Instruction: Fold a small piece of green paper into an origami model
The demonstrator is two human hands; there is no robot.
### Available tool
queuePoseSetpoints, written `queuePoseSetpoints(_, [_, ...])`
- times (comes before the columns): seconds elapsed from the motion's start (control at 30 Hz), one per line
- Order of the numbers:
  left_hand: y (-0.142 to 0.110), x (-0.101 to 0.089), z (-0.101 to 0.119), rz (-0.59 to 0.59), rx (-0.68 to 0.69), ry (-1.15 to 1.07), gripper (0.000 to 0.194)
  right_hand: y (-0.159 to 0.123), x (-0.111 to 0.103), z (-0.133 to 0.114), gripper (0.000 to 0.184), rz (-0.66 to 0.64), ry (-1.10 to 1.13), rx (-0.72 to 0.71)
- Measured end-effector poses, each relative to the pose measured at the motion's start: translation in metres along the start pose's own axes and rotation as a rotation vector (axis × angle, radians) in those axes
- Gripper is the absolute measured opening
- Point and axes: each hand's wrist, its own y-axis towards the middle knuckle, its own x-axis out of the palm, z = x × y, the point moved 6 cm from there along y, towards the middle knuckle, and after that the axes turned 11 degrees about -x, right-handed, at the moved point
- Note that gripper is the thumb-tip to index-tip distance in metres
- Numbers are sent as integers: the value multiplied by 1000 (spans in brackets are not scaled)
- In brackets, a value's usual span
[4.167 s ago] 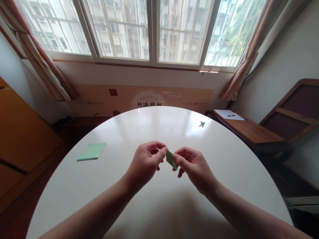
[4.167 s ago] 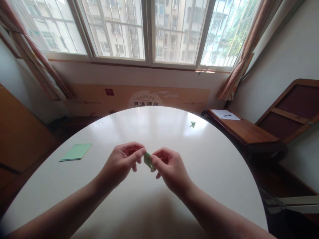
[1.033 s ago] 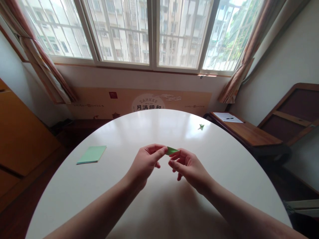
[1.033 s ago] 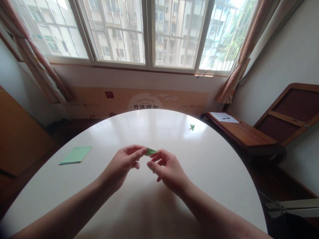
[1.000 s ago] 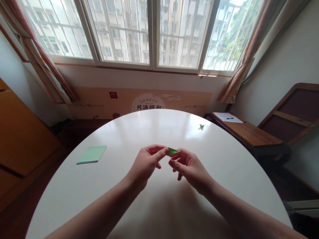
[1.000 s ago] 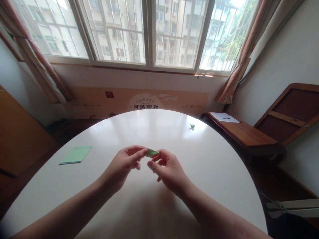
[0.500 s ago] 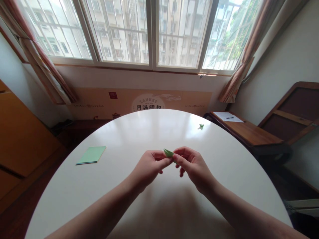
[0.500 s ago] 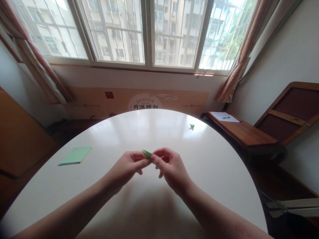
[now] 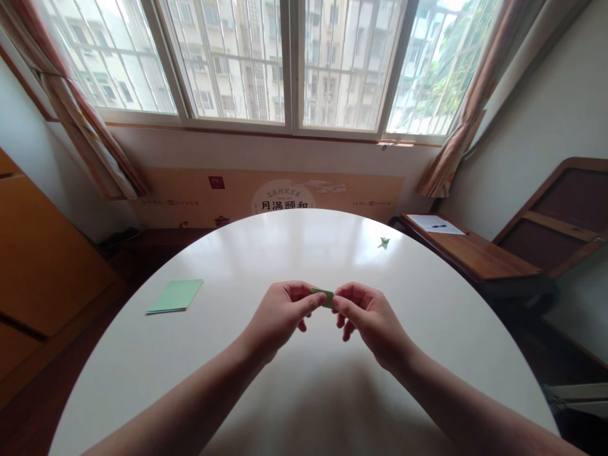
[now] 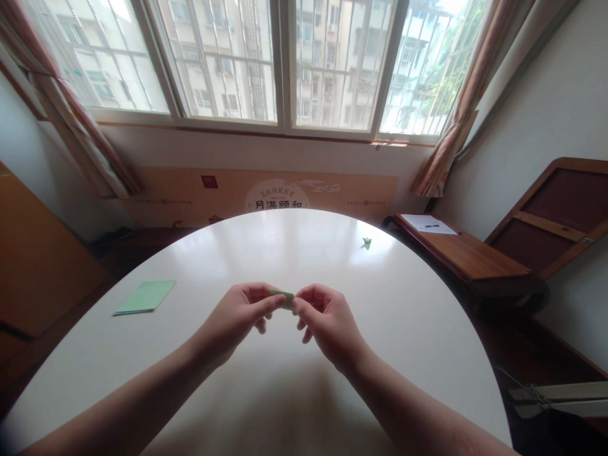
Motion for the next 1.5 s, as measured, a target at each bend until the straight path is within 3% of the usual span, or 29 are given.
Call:
queuePoseSetpoints(0.27, [0, 2, -7, -38, -96, -119, 24, -2, 6, 2, 28, -58, -24, 64])
queuePoseSetpoints(0.57, [2, 5, -7, -62, -92, 64, 24, 1, 1, 3, 27, 0, 17, 73])
queuePoseSetpoints(0.8, [2, 3, -3, -42, 8, 130, 28, 1, 2, 5, 25, -8, -29, 45])
queuePoseSetpoints(1.03, [0, 4, 2, 5, 142, 282, 18, 0, 3, 6, 21, -27, -73, 6])
queuePoseSetpoints(1.3, [1, 3, 2, -1, 115, 364, 15, 4, -11, 2, 22, 48, -106, -24])
queuePoseSetpoints(1.43, [4, -5, 2, 40, 112, 319, 13, 13, -31, 1, 24, 216, -53, -28])
queuePoseSetpoints(1.5, [6, -9, 2, 68, 114, 282, 14, 16, -35, 2, 26, 233, -38, 0])
